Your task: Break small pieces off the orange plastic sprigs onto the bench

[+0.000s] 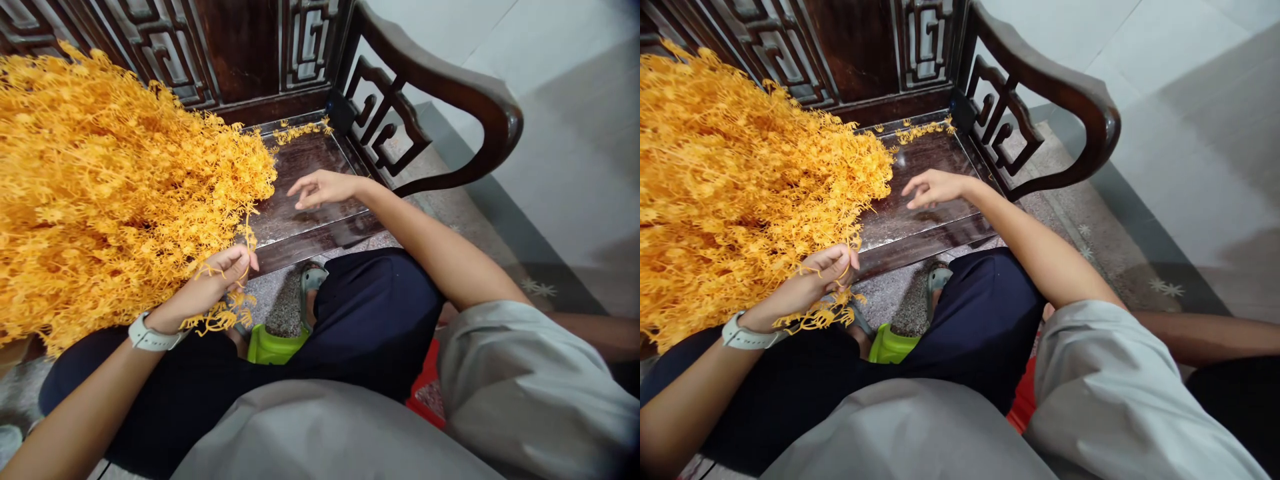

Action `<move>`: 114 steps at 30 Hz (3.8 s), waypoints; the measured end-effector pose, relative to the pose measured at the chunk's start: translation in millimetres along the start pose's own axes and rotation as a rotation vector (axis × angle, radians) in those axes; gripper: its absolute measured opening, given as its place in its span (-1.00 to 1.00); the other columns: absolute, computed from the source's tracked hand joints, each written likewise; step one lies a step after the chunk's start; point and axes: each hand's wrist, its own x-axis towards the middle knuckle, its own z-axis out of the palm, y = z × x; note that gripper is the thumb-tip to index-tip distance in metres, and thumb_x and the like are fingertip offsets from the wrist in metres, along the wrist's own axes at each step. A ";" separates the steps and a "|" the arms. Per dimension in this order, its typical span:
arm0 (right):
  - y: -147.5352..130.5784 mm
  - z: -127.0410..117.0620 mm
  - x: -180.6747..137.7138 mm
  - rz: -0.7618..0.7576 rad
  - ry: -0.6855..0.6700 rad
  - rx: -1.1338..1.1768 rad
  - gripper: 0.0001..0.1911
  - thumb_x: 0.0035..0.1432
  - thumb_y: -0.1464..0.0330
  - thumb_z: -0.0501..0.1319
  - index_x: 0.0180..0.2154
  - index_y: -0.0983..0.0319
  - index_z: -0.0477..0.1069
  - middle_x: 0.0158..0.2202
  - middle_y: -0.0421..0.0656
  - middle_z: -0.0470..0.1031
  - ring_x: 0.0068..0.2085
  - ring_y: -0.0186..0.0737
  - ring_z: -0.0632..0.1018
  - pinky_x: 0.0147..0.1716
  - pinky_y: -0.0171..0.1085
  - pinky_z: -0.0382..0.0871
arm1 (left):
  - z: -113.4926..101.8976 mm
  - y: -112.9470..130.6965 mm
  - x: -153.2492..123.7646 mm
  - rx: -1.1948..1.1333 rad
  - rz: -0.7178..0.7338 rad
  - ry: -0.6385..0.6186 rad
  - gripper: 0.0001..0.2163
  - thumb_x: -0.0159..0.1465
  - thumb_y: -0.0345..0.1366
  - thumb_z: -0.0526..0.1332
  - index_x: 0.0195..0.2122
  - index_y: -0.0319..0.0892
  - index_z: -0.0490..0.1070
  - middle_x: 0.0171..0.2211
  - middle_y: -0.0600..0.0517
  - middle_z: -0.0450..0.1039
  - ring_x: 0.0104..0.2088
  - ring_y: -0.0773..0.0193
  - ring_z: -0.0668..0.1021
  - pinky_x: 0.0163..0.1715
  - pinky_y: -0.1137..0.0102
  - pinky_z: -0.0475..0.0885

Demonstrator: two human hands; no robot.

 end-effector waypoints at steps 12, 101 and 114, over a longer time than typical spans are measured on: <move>-76.6 61.9 13.5 -0.456 -0.447 0.146 -0.56 0.33 -0.01 0.45 -0.22 0.24 0.51 -0.32 -0.23 0.51 -0.30 -0.36 0.49 -0.19 -0.28 0.35 | 10.3 0.9 8.1 -0.263 0.054 -0.070 -0.71 0.52 -0.02 0.29 -0.18 -0.14 0.42 -0.52 0.16 0.20 -0.52 0.35 0.25 -0.45 0.40 0.18; -55.1 35.0 4.4 -0.429 -0.252 0.117 -0.48 0.34 -0.03 0.42 -0.40 0.26 0.44 -0.45 -0.23 0.47 -0.37 -0.35 0.46 -0.17 -0.25 0.40 | 13.6 29.1 1.9 -0.689 0.034 -0.127 -0.55 0.32 -0.05 0.45 -0.48 -0.11 0.23 -0.75 0.27 -0.17 -0.71 0.42 0.00 -0.57 0.42 0.13; 29.2 -14.6 -1.1 0.171 0.025 -0.343 -0.77 0.29 0.29 0.38 -0.39 0.28 0.56 -0.39 -0.14 0.61 -0.32 -0.22 0.57 -0.12 -0.23 0.46 | -2.3 35.2 -8.1 -0.524 0.137 -0.110 -0.65 0.37 -0.05 0.40 -0.43 -0.11 0.38 -0.73 0.21 -0.06 -0.67 0.38 0.13 -0.50 0.38 0.20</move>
